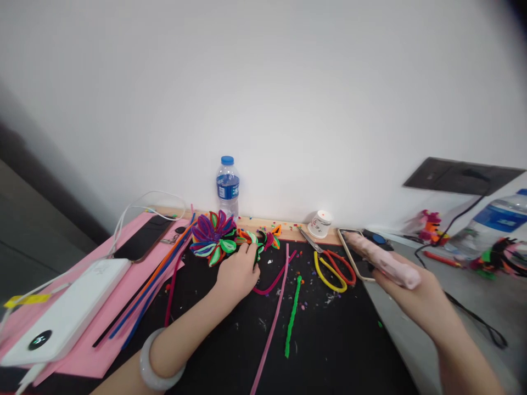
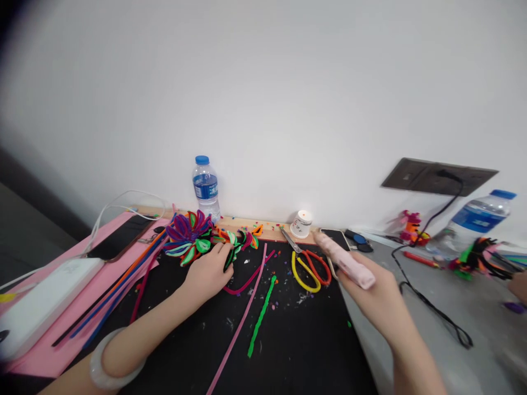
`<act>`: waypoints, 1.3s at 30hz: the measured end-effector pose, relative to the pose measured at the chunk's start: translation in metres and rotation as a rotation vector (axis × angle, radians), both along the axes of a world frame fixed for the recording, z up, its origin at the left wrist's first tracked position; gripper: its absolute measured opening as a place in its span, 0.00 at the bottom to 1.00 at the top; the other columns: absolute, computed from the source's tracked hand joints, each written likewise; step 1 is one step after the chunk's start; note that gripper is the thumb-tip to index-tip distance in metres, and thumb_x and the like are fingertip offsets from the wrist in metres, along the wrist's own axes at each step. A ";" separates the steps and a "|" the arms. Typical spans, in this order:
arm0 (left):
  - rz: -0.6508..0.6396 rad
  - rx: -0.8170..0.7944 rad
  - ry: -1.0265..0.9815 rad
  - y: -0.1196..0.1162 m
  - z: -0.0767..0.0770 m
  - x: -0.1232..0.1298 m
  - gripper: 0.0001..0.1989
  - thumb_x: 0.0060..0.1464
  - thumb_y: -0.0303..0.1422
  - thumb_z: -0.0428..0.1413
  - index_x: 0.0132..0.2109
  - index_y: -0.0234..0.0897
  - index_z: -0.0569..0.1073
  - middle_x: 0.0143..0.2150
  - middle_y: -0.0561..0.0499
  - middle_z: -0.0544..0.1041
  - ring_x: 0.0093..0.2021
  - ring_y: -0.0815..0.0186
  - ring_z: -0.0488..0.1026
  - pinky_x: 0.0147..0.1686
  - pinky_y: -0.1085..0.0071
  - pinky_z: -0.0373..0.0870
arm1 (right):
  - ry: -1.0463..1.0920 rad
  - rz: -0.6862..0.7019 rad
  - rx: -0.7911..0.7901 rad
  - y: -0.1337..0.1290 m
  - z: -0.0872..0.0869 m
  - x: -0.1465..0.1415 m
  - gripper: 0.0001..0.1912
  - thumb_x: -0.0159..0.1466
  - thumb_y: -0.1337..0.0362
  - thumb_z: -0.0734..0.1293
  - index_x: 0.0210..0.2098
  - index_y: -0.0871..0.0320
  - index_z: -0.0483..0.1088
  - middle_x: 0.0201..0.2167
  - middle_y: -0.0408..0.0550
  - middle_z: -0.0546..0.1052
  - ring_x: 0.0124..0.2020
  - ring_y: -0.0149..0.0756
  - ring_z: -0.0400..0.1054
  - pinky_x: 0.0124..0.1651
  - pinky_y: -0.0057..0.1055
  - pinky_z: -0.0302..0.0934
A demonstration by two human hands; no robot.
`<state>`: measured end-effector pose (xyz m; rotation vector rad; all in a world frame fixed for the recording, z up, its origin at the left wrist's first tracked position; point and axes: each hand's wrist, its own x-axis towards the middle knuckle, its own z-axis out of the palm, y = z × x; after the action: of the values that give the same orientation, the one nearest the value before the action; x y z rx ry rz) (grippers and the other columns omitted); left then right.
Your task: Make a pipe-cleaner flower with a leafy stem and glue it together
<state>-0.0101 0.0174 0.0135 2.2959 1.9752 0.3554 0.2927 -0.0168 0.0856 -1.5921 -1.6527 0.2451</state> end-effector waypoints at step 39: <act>-0.096 -0.148 -0.866 -0.015 -0.009 0.008 0.13 0.55 0.40 0.45 0.28 0.37 0.64 0.15 0.59 0.63 0.13 0.74 0.60 0.18 0.78 0.55 | 0.291 0.690 -0.512 0.007 -0.063 -0.068 0.21 0.55 0.71 0.60 0.48 0.57 0.68 0.44 0.46 0.74 0.40 0.38 0.69 0.44 0.33 0.63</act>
<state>-0.0024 0.0020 0.0042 1.6867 1.3815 0.9533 0.2243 -0.0096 0.0224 -1.1741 -1.9373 1.2757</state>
